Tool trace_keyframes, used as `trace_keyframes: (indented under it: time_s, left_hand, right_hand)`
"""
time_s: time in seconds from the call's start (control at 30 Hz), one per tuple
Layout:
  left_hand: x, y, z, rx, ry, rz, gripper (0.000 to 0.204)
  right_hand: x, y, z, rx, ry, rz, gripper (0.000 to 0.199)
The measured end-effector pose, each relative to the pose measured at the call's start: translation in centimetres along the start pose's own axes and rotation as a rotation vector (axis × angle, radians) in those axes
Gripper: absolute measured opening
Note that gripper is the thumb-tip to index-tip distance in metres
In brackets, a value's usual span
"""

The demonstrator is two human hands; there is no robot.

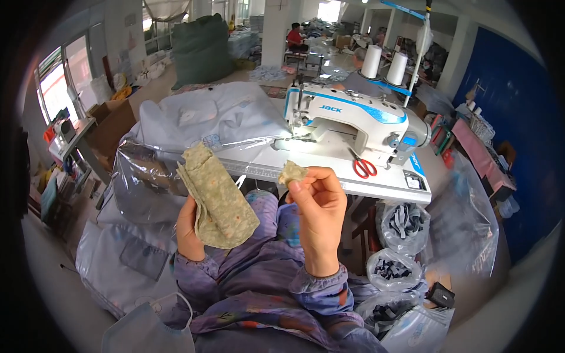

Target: Inspecting fabric pieces and removing loose threads by hand.

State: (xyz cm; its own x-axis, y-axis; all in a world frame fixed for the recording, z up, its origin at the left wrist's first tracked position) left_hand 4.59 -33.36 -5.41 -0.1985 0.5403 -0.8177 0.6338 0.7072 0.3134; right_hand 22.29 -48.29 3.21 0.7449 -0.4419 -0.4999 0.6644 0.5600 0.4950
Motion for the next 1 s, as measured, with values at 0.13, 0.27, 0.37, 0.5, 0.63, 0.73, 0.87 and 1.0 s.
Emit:
trace_keyframes:
  time_s: [0.13,0.27,0.37,0.5,0.63,0.73,0.87,1.0]
  left_hand:
    - [1.3,0.8,1.3,0.216,-0.425,-0.055,0.035]
    - [0.7,0.7,1.7,0.278,-0.497,-0.057,0.034]
    - [-0.6,0.1,-0.2,0.007,0.123,-0.055,0.035]
    - [1.3,0.6,1.8,0.279,-0.486,-0.105,0.035]
    - [1.9,1.1,1.8,0.26,-0.403,-0.091,0.035]
    - [2.1,1.0,2.0,0.301,-0.468,-0.112,0.036]
    - [2.4,1.1,2.1,0.326,-0.456,-0.086,0.036]
    - [2.3,1.0,1.9,0.299,-0.438,-0.106,0.036]
  right_hand:
    - [0.0,0.0,0.2,0.004,-0.016,0.001,0.017]
    - [0.3,-0.4,0.2,-0.017,-0.092,0.014,0.015]
    - [0.3,-0.4,0.5,0.022,-0.111,0.002,0.013]
    - [-0.3,-0.3,1.5,0.147,-0.233,0.074,0.014]
    - [-1.0,-0.3,1.8,0.19,-0.301,0.117,0.016]
    - [-0.9,-0.5,1.9,0.182,-0.312,0.116,0.014]
    - [-1.0,-0.5,1.8,0.196,-0.326,0.139,0.015]
    - [-0.8,-0.5,1.8,0.237,-0.324,0.158,0.016]
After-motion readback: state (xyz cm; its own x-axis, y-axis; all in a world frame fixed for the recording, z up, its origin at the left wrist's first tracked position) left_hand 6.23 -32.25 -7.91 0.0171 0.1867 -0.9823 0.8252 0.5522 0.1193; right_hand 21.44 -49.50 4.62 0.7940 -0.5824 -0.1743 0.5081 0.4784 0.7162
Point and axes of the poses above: each hand's wrist, its own y-axis towards the middle knuckle, its own x-axis out of the back of the hand, z = x × y, the point moved 8 cm from there along y, towards the middle knuckle, and after that the axes turned 4 degrees about -y, right-handed, at the moved point
